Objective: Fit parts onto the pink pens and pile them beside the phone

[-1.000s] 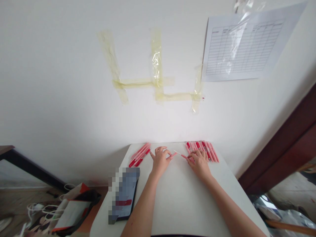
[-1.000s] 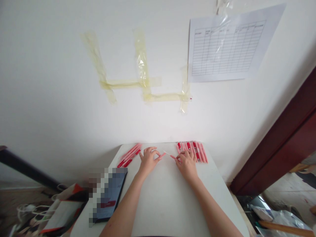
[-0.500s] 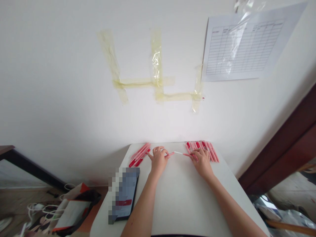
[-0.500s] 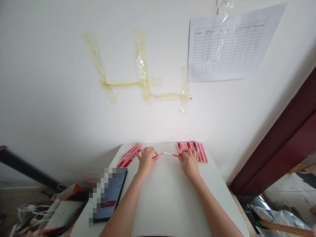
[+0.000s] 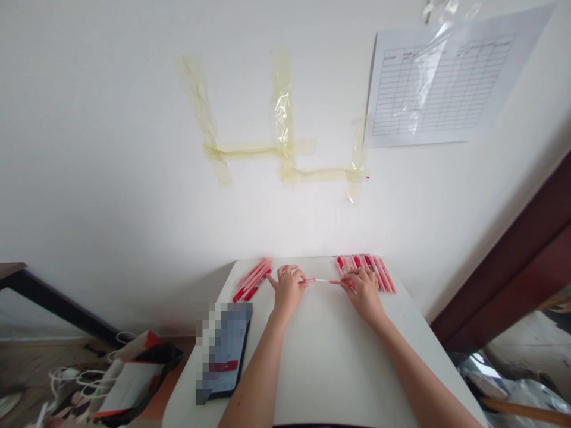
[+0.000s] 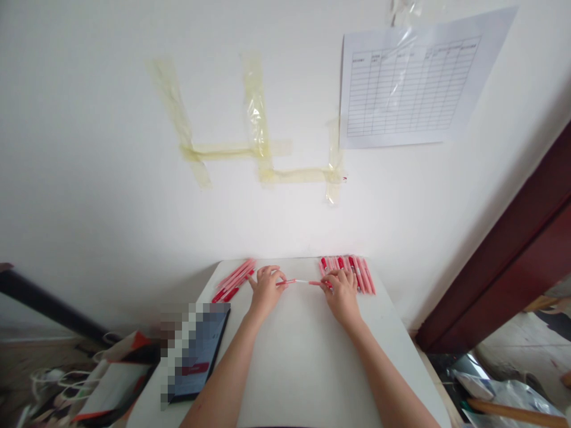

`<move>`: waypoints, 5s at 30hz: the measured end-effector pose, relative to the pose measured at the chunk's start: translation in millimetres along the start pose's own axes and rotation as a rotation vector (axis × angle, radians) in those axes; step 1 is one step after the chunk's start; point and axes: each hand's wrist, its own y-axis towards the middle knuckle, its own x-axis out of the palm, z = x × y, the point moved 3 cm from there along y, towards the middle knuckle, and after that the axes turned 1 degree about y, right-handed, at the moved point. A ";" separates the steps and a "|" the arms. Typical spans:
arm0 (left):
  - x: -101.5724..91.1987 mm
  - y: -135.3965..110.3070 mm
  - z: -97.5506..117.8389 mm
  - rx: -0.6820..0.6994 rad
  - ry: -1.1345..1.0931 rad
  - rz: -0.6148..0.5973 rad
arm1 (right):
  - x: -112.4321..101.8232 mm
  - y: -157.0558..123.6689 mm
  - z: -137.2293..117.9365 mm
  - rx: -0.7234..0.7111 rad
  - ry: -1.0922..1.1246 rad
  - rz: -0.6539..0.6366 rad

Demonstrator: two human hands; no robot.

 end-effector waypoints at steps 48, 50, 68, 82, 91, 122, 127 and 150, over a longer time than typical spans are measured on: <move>5.3 -7.6 18.4 0.168 -0.110 -0.033 | 0.7 -0.3 -5.8 -0.009 0.026 -0.060; 5.2 -7.1 17.3 0.162 -0.115 -0.021 | -1.8 0.5 -6.8 -0.006 0.048 -0.061; 4.4 -6.8 17.4 0.161 -0.106 -0.021 | -0.2 0.1 -4.2 0.022 0.070 -0.078; 2.9 -6.9 18.4 0.171 -0.092 -0.037 | 1.9 0.2 -3.7 -0.030 0.071 -0.084; 2.3 -5.7 16.6 0.157 -0.098 -0.016 | -2.6 1.6 -7.7 -0.056 0.105 -0.062; 3.7 -6.5 17.1 0.154 -0.074 -0.032 | -2.6 1.3 -8.9 -0.056 0.126 -0.073; 3.8 -7.3 18.5 0.169 -0.084 -0.044 | -2.2 1.2 -8.4 -0.061 0.109 -0.067; 2.0 -7.6 17.3 0.152 -0.072 -0.019 | 0.8 1.4 -4.5 -0.013 0.107 -0.078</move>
